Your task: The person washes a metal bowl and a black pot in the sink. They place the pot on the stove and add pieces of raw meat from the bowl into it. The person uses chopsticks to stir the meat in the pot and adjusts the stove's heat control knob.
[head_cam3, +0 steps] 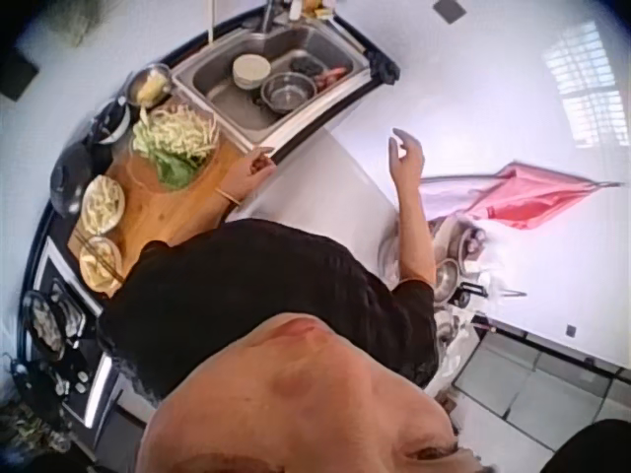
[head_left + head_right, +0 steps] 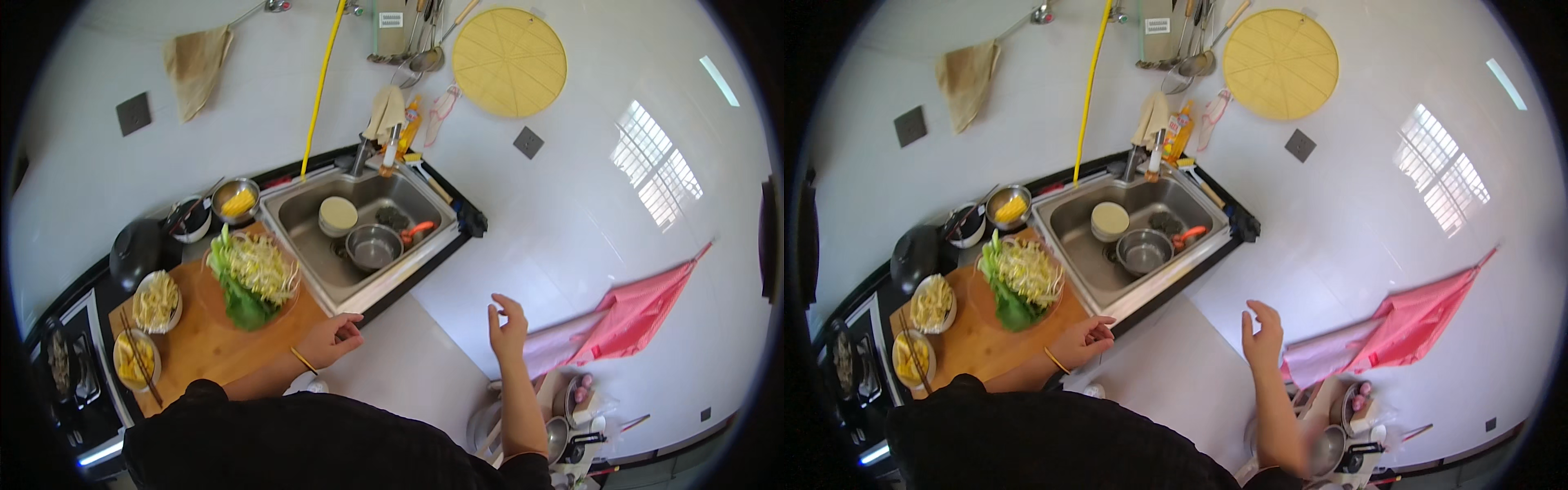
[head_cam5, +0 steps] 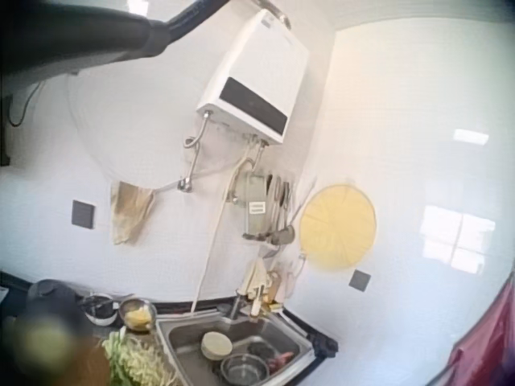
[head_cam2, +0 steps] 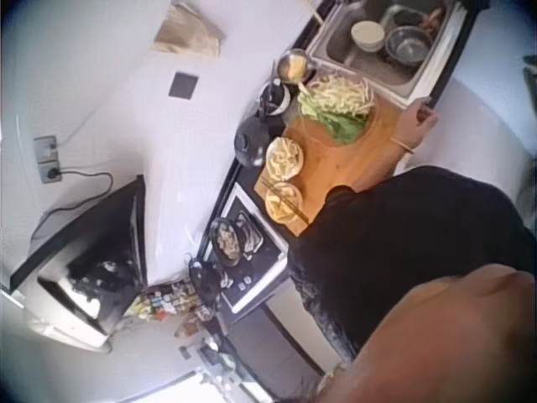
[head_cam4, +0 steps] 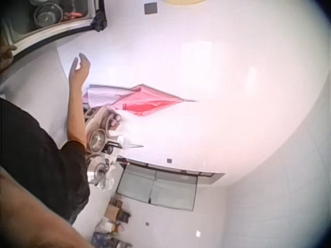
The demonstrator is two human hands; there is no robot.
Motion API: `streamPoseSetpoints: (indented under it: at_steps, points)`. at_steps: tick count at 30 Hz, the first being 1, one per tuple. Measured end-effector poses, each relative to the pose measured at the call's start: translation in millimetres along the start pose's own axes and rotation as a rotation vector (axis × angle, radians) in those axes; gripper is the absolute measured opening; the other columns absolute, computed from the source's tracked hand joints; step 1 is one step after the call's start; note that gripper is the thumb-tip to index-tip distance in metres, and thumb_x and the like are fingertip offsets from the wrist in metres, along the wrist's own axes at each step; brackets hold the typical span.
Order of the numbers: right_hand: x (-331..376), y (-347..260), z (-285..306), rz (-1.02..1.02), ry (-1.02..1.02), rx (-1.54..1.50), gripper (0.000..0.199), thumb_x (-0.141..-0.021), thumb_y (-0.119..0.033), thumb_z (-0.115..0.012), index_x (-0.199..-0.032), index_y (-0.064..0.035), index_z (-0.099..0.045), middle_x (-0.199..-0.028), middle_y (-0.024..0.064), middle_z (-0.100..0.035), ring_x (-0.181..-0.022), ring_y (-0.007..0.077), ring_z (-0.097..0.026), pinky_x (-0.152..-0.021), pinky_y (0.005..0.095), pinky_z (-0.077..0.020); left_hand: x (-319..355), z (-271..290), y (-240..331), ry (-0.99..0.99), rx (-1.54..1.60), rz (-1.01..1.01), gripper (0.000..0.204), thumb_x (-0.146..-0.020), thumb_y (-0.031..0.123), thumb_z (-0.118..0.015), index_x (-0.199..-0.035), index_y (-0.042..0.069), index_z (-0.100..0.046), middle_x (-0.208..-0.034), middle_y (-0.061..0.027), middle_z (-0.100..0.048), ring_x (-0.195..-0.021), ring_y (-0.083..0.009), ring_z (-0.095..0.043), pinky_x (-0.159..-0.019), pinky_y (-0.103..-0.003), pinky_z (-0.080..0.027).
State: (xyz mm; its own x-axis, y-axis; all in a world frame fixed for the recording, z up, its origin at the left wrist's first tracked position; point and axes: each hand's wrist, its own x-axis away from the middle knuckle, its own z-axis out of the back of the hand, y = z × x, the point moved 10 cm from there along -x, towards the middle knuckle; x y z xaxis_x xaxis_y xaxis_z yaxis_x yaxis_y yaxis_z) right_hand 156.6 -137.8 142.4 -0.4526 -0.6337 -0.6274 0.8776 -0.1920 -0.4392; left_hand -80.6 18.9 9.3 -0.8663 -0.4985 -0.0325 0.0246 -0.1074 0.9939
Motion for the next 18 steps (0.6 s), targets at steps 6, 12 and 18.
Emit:
streamPoseSetpoints:
  at_steps: [6,12,18]
  points:
    - [-156.7,49.5,-36.9,0.121,0.043,-0.016,0.017,-0.077,-0.008,-0.054,-0.093,-0.0016,-0.058,-0.091,0.0133,-0.058,-0.08,0.0217,-0.057,-0.062,0.0265,-0.0474,-93.0,32.8,12.8,0.053,-0.092,-0.072,0.044,-0.077,0.018,-0.059,-0.115,0.005,-0.041,-0.088,-0.0064,-0.051,-0.078,-0.0125,-0.05,-0.064,-0.024,-0.044]
    - [-354.0,78.1,-121.1,0.311,0.002,-0.038,0.022,-0.078,-0.015,-0.052,-0.093,-0.0001,-0.056,-0.086,0.0167,-0.057,-0.073,0.0267,-0.056,-0.06,0.0317,-0.0449,-151.2,90.7,13.7,0.329,-0.117,-0.002,0.045,-0.076,0.013,-0.059,-0.116,0.005,-0.041,-0.086,-0.0061,-0.052,-0.073,-0.0103,-0.051,-0.062,-0.021,-0.043]
    - [-571.3,101.4,-241.1,0.327,0.029,-0.073,0.022,-0.076,-0.015,-0.053,-0.091,-0.0003,-0.058,-0.082,0.0174,-0.058,-0.077,0.0317,-0.056,-0.068,0.0362,-0.0439,-198.3,115.3,2.8,0.739,-0.089,0.035,0.042,-0.075,0.006,-0.058,-0.114,0.002,-0.042,-0.085,-0.0066,-0.054,-0.075,-0.0105,-0.053,-0.064,-0.022,-0.044]
